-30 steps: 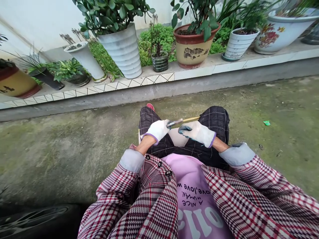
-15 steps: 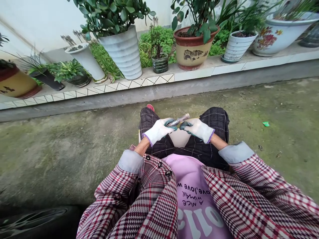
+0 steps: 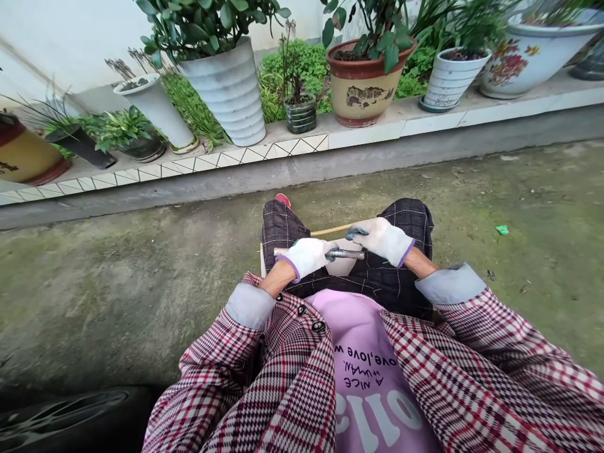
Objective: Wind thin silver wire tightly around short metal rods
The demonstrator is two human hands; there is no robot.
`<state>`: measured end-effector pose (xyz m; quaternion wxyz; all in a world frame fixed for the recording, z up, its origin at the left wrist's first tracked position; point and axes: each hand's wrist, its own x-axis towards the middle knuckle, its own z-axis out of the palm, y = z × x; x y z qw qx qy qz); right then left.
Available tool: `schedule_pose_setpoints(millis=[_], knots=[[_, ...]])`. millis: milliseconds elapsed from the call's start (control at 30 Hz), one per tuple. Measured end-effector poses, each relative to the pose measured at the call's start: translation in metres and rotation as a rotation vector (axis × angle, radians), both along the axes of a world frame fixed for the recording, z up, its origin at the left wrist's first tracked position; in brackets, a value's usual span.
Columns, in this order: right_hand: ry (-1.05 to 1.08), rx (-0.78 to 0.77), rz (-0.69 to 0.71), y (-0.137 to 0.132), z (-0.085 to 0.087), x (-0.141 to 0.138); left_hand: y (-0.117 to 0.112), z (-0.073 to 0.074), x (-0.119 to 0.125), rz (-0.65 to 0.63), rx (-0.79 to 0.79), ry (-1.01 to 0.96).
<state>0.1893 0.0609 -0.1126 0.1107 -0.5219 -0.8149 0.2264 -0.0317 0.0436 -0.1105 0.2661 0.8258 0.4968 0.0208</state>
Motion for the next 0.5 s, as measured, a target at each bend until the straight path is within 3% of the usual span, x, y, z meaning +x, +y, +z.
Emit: schedule_pose_setpoints(millis=[167,300,400,500], knots=[[0.248,-0.107,-0.048,0.013,-0.007,0.009,-0.002,0.012,-0.006,-0.027,-0.027,-0.219],[0.305,-0.210,-0.118,0.004,-0.007,-0.005,0.010,0.011,-0.011,0.074,-0.042,-0.491],[0.226,-0.214,-0.107,-0.009,-0.006,-0.018,0.018,0.002,-0.013,0.176,-0.029,-0.491],[0.112,-0.138,-0.002,-0.021,-0.006,-0.027,0.023,-0.007,-0.015,0.182,0.032,-0.384]])
